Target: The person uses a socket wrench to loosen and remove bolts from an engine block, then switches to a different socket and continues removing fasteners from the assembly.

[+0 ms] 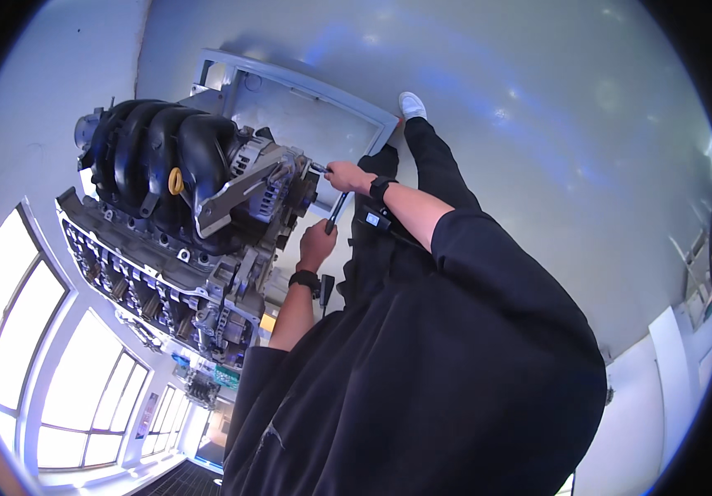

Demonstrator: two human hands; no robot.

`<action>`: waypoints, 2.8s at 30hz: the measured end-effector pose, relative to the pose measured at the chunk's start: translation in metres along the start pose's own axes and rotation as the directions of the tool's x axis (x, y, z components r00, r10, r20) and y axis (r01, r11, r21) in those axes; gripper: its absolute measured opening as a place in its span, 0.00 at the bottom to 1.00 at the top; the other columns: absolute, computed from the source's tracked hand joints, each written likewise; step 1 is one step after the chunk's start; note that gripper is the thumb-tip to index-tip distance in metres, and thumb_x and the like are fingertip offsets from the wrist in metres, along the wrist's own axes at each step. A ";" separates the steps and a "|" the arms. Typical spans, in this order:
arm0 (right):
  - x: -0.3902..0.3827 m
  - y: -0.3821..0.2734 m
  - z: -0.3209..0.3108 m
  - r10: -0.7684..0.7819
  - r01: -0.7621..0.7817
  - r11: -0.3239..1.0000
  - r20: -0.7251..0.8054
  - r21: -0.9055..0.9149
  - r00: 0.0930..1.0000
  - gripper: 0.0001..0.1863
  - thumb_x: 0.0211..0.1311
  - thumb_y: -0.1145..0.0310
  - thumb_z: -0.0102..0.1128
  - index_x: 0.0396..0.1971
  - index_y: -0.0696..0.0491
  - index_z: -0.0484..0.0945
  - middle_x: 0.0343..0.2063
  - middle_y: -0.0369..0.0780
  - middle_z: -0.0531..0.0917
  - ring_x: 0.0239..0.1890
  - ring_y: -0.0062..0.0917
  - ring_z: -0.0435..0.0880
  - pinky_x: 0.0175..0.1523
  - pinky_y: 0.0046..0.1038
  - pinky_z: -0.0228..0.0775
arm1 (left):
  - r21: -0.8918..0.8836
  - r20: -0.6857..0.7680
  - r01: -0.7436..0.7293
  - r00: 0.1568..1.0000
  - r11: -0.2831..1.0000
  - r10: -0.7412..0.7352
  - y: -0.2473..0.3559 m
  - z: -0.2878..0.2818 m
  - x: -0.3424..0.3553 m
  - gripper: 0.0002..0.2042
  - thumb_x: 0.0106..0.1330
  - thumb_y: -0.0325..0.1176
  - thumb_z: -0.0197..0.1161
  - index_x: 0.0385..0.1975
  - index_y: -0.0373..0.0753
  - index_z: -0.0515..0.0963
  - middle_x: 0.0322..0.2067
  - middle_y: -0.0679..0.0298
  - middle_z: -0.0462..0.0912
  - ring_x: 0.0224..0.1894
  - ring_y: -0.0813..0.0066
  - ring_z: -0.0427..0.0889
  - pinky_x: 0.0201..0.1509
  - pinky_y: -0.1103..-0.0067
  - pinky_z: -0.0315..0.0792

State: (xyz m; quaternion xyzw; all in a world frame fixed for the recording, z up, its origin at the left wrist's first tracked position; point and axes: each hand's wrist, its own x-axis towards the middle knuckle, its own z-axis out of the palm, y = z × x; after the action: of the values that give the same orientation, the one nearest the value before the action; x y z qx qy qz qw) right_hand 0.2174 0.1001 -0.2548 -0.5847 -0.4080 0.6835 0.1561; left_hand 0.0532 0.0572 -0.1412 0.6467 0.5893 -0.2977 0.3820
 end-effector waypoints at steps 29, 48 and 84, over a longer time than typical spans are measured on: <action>-0.006 -0.020 -0.006 0.073 -0.081 0.993 -0.093 -0.087 0.993 0.15 0.57 0.59 0.56 0.34 0.56 0.82 0.30 0.51 0.82 0.36 0.47 0.81 0.42 0.40 0.71 | 0.101 0.090 0.120 0.988 0.988 -0.129 0.080 -0.062 -0.021 0.13 0.52 0.38 0.55 0.26 0.33 0.79 0.26 0.49 0.81 0.33 0.52 0.82 0.38 0.64 0.73; -0.005 -0.029 -0.008 -0.060 0.041 0.992 -0.163 -0.119 0.985 0.14 0.57 0.63 0.54 0.32 0.60 0.80 0.22 0.44 0.82 0.29 0.32 0.83 0.37 0.33 0.71 | -0.029 -0.094 0.195 0.976 0.980 -0.197 -0.012 0.000 0.010 0.14 0.54 0.38 0.54 0.35 0.38 0.80 0.35 0.49 0.81 0.41 0.53 0.80 0.45 0.63 0.74; -0.002 -0.002 0.024 -0.017 0.034 0.989 -0.123 0.142 0.992 0.14 0.58 0.62 0.49 0.35 0.55 0.79 0.32 0.51 0.81 0.39 0.46 0.79 0.44 0.39 0.69 | -0.718 0.221 0.410 0.900 0.562 -0.374 0.106 -0.072 -0.027 0.13 0.65 0.41 0.53 0.25 0.38 0.70 0.16 0.74 0.65 0.11 0.87 0.58 0.12 0.86 0.51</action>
State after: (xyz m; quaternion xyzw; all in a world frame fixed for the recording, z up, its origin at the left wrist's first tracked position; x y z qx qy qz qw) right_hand 0.1950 0.0905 -0.2522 -0.6072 -0.3550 0.6723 0.2311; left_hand 0.1500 0.1023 -0.0650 0.2768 0.7785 -0.1193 0.5506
